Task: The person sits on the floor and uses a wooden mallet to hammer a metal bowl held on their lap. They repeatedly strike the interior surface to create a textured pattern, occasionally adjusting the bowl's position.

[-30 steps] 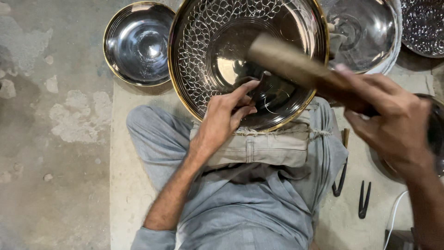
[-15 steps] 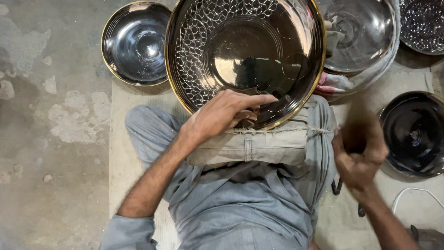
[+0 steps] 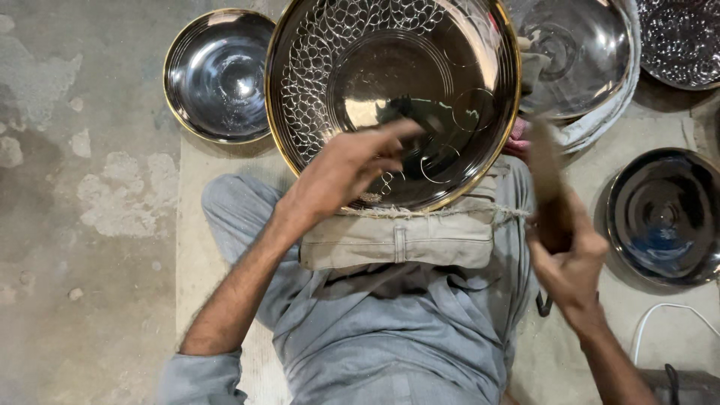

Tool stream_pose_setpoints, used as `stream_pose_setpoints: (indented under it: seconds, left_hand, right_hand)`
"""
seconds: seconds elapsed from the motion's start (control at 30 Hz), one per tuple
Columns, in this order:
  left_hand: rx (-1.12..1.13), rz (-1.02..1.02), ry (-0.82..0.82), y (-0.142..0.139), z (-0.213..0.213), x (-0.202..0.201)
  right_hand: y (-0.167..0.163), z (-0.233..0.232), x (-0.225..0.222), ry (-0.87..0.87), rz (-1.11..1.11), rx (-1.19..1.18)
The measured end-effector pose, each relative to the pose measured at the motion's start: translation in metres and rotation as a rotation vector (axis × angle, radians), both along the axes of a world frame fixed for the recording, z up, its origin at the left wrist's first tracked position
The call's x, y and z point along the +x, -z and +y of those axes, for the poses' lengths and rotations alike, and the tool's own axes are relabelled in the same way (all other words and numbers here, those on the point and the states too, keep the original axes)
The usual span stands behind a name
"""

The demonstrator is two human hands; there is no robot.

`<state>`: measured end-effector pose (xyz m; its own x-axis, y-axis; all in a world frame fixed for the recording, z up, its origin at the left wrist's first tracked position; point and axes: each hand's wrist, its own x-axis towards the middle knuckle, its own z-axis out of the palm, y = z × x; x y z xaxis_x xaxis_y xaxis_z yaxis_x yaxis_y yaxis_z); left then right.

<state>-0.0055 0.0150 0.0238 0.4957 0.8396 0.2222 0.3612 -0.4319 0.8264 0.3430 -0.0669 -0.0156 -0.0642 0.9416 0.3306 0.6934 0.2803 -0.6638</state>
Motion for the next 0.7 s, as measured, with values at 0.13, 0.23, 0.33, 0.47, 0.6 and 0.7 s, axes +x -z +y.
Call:
stream_pose_setpoints:
  seconds: [0.13,0.23,0.33,0.47,0.6,0.7]
  left_hand:
    - [0.017,0.008,-0.11,0.0,0.004,-0.01]
    - [-0.053,-0.022,-0.091,-0.004,0.002,-0.015]
    - [-0.058,-0.038,-0.066,-0.008,0.003,-0.014]
    - [0.002,-0.011,-0.021,-0.006,0.009,-0.009]
    - [-0.047,-0.034,0.042,-0.003,0.014,-0.01]
    - [-0.038,0.004,0.072,0.005,0.024,0.0]
  right_hand:
    - [-0.026,0.022,-0.012,-0.03,0.21,-0.17]
    - [-0.038,0.043,-0.03,-0.035,0.231,-0.289]
    - [-0.043,0.063,-0.048,-0.112,0.097,-0.175]
    - [-0.046,0.083,-0.053,-0.209,0.054,-0.108]
    - [-0.047,0.096,-0.05,-0.15,0.114,-0.131]
    - [-0.047,0.098,-0.048,-0.099,0.104,-0.083]
